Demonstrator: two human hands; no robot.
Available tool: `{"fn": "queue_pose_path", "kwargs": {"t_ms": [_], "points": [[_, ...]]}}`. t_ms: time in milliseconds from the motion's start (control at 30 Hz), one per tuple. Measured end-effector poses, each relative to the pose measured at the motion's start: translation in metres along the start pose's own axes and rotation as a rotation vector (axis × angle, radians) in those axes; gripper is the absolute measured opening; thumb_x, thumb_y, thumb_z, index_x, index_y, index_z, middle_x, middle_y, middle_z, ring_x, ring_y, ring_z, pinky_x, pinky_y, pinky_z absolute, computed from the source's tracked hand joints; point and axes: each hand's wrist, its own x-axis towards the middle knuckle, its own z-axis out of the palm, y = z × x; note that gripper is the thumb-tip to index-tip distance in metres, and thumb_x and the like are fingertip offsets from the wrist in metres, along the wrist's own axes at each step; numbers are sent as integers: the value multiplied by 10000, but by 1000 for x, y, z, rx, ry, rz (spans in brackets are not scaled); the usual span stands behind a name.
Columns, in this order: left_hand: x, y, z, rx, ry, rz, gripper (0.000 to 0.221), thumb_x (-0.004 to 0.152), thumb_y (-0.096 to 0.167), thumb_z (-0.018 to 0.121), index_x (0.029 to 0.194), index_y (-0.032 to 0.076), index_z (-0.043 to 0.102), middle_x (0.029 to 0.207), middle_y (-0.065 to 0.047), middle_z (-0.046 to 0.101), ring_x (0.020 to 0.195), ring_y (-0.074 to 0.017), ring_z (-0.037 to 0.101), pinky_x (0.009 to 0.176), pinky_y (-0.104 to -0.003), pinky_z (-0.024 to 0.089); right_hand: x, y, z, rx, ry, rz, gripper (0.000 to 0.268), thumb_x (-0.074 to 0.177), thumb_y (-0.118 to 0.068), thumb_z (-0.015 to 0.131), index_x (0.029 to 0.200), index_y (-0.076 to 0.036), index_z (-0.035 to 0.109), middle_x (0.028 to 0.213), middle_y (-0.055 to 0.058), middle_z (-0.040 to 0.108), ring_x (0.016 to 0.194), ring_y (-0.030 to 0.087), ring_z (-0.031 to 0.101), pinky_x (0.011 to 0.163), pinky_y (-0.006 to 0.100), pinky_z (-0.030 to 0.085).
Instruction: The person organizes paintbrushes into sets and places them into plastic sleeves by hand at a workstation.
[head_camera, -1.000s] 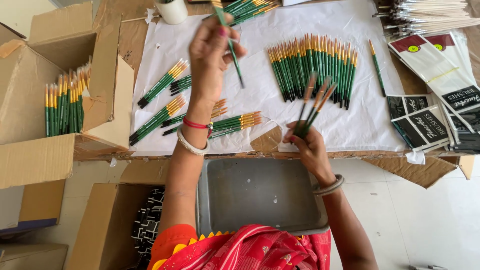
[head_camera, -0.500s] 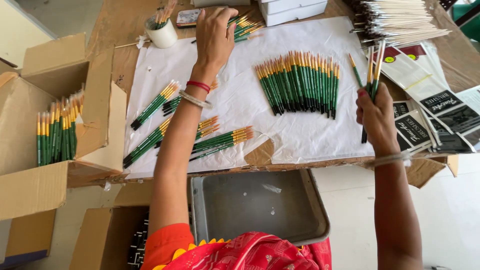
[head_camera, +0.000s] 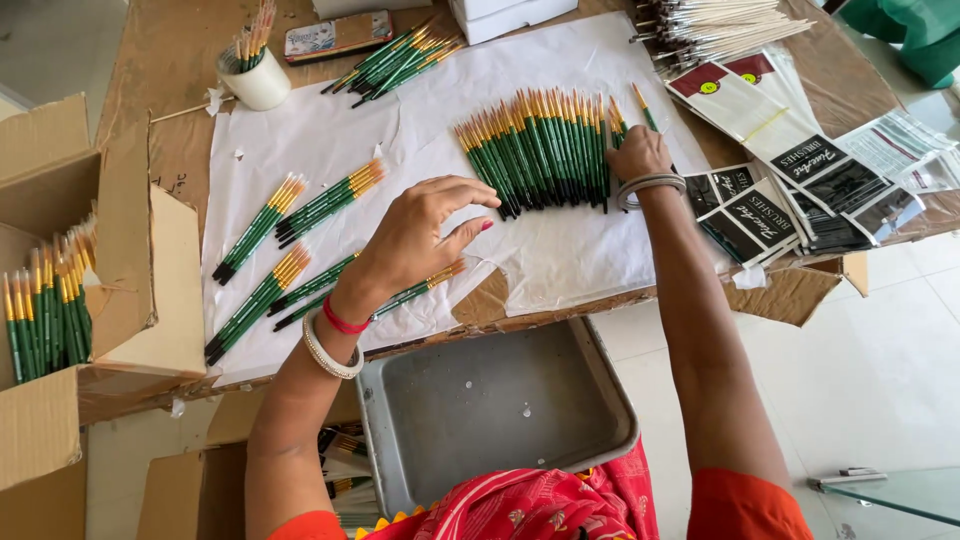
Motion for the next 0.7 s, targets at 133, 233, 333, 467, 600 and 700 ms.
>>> {"fn": "queue_pose_path", "kwargs": {"t_ms": [133, 233, 333, 467, 600, 700], "points": [[-7, 0, 2, -47, 2, -45, 176, 948, 109, 729, 1110, 42, 718, 1166, -117, 745, 1069, -306, 724, 937, -377, 568, -2, -7, -10, -40, 0, -9, 378, 831, -269, 746, 1002, 66, 714, 1098, 324, 696, 1020, 449, 686, 913, 496, 553], [-12, 1, 0, -72, 11, -61, 187, 944, 96, 730, 1121, 37, 719, 1172, -126, 744, 1069, -301, 728, 922, -367, 569, 0, -6, -29, -104, -25, 31, 348, 876, -252, 712, 1054, 48, 723, 1134, 322, 679, 1049, 455, 668, 928, 519, 534], [-20, 1, 0, -166, 24, -90, 202, 954, 74, 712, 1150, 26, 706, 1170, -126, 743, 1082, -280, 738, 939, -350, 568, 7, 18, -37, 17, 53, 206, 419, 958, -244, 639, 1229, 75, 617, 1129, 297, 697, 1031, 443, 698, 918, 520, 548], [-21, -1, 2, -168, 66, -97, 184, 949, 83, 736, 1124, 31, 719, 1150, -120, 756, 1076, -273, 744, 940, -339, 566, 15, 36, -39, -54, 35, 184, 535, 910, -304, 711, 1266, 72, 577, 1161, 285, 660, 1075, 437, 657, 923, 502, 531], [-22, 3, 5, -202, 51, -190, 177, 940, 75, 710, 1113, 47, 729, 1146, -108, 759, 1014, -247, 756, 876, -322, 577, 22, 40, -23, -136, 8, 76, 359, 920, -247, 690, 1142, 35, 687, 1115, 293, 662, 1019, 450, 652, 868, 520, 526], [-29, -1, 1, -177, 101, -134, 165, 965, 80, 736, 1125, 45, 717, 1142, -107, 758, 1063, -252, 749, 918, -327, 575, 9, 14, -44, -58, 112, -65, 287, 1000, -233, 660, 968, 51, 662, 906, 260, 684, 788, 387, 671, 736, 517, 550]]}}
